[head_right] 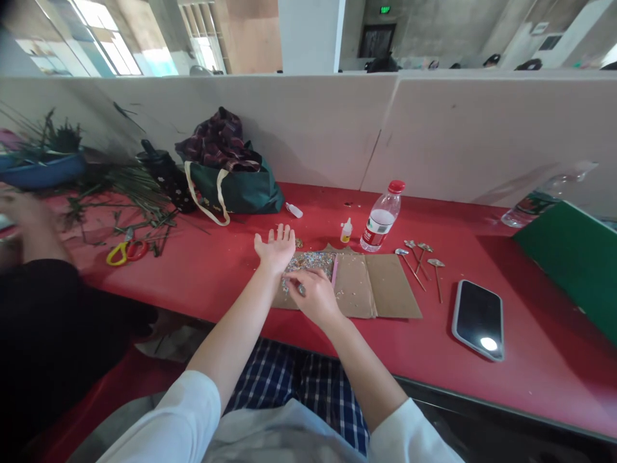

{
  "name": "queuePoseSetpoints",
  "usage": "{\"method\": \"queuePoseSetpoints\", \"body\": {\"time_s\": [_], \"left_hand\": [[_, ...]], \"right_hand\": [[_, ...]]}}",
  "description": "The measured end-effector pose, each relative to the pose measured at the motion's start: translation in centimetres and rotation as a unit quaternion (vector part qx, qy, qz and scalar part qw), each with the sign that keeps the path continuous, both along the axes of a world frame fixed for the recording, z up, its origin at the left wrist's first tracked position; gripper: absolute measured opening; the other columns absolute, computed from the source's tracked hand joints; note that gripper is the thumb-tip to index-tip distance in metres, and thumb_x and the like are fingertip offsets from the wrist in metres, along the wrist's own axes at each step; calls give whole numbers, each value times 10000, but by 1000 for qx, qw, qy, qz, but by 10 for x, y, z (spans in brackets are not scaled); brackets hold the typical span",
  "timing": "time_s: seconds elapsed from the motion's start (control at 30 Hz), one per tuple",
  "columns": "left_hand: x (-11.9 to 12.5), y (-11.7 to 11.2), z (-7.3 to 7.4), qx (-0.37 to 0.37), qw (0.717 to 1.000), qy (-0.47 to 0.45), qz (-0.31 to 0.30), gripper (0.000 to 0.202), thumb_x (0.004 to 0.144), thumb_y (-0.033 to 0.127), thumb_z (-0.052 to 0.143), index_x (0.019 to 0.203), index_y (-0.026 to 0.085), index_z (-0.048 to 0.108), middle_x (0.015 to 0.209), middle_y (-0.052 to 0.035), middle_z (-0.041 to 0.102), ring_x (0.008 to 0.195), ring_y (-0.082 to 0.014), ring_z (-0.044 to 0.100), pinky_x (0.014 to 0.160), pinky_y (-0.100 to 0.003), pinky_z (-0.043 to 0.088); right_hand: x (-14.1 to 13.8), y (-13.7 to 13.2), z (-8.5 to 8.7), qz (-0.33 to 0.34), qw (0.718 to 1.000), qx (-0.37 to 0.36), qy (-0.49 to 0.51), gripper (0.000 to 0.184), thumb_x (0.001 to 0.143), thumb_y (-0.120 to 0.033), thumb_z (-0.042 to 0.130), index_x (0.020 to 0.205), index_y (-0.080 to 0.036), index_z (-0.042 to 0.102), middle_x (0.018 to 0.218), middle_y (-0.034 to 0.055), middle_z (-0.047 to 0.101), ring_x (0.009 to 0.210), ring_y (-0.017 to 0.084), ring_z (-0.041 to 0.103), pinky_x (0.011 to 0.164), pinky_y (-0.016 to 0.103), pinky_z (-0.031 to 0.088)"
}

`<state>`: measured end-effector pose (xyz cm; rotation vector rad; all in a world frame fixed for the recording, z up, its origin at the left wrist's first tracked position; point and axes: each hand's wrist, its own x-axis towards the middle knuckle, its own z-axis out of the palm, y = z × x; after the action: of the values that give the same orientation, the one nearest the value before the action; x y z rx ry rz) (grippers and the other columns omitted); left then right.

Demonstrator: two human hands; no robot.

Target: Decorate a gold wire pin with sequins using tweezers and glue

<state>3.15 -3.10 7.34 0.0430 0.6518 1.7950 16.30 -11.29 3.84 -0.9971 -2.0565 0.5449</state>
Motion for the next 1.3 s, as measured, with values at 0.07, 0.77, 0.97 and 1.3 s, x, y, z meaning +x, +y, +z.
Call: {"method": "queuePoseSetpoints", "body": {"time_s": [0.07,0.77,0.97,1.3], "left_hand": [[-6,0,0,9,998,59,10,579,926,484,166,1445,232,213,1446,-98,398,1261,-177,483,976,-349,455],[-63,-87,-73,-58,612,787,46,355,875,418,508,1168,222,553,1336,-79,512,1324,-248,359,1125,-499,251],[-67,-88,-77,-65,544,836,39,309,919,352,430,1199,246,510,1361,-73,486,1341,-244,344,1097,-516,315],[-72,-94,-79,-68,608,789,53,300,931,375,395,1168,272,546,1333,-52,519,1325,-240,377,1098,-528,325]], "right_hand": [[13,9,1,-2,1000,-3,-19,204,853,-282,521,960,-244,690,870,1,719,850,150,632,897,300,425],[72,74,-46,-128,969,-42,-206,238,885,-281,476,1022,-242,666,660,11,702,618,153,649,693,264,364],[73,74,-49,-110,973,-40,-198,239,897,-277,453,1024,-248,654,665,-14,695,652,162,659,701,277,377],[71,72,-45,-121,978,-57,-160,278,901,-263,404,1010,-267,660,728,-8,720,634,166,653,704,286,438]]}}
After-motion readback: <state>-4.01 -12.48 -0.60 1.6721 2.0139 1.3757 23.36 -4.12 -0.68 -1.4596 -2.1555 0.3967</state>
